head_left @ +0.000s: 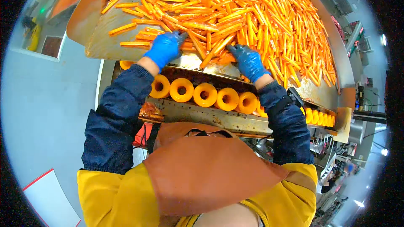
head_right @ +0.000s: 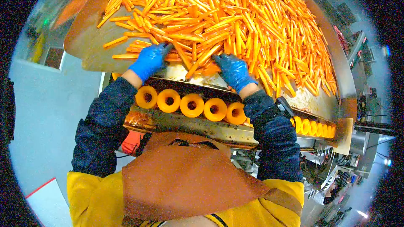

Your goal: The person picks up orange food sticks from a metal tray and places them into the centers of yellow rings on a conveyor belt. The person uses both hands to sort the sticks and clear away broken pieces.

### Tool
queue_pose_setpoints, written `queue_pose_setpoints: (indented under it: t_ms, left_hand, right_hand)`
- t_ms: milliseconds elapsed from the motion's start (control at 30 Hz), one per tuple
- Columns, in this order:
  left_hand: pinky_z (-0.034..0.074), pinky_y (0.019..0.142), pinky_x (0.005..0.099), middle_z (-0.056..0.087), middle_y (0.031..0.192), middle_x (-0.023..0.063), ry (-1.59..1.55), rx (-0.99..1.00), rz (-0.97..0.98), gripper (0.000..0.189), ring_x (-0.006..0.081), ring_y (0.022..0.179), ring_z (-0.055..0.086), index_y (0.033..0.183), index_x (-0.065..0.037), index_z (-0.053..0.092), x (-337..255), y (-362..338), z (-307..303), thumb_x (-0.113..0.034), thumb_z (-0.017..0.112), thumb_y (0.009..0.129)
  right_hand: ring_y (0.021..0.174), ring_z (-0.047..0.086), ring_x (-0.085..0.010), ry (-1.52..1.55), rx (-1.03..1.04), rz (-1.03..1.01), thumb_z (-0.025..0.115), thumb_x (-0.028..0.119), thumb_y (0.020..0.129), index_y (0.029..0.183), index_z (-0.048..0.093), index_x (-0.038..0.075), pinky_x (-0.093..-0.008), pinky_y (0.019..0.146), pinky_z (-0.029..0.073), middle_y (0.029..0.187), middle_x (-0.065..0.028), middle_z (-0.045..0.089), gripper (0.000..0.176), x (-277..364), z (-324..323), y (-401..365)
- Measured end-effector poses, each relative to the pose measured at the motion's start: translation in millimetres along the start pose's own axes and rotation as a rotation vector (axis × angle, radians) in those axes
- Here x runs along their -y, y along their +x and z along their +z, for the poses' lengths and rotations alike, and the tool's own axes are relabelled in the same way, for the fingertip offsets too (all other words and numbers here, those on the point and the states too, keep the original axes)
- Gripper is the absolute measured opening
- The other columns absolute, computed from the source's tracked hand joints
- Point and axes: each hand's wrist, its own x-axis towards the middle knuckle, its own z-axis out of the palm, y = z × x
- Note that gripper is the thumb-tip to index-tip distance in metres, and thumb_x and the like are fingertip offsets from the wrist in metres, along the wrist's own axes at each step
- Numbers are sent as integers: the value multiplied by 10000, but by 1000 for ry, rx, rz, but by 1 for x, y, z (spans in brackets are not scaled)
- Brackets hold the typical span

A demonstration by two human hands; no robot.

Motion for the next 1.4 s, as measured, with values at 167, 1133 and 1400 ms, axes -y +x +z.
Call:
queue_pose_setpoints:
  t_ms: [167, 1133, 1400]
  left_hand:
    - [514, 735, 437, 611, 1045, 147, 85, 205, 68, 332, 340, 898, 618, 1125, -124, 576, -8, 19, -2, -129, 543, 795]
    - [452, 701, 264, 602, 851, 6, -1534, -525, -580, 258, 123, 790, 573, 986, -60, 604, -6, -106, -56, -215, 651, 786]
    - [451, 826, 280, 595, 989, 51, -1611, -576, -709, 309, 162, 921, 568, 1077, -21, 574, 3, -180, -40, -148, 619, 799]
  right_hand:
    - [859, 646, -277, 704, -466, 326, 658, 113, 775, 1006, 650, 91, -326, 769, 500, 946, -105, 665, 232, -27, 9, -17]
    - [665, 591, -150, 1681, -205, 286, 613, 163, 877, 876, 597, 29, -284, 593, 481, 803, -70, 632, 135, 162, 67, -30]
    - [798, 621, -353, 960, -440, 278, 567, 190, 899, 1005, 620, 36, -386, 695, 493, 872, -177, 641, 195, 149, 41, -36]
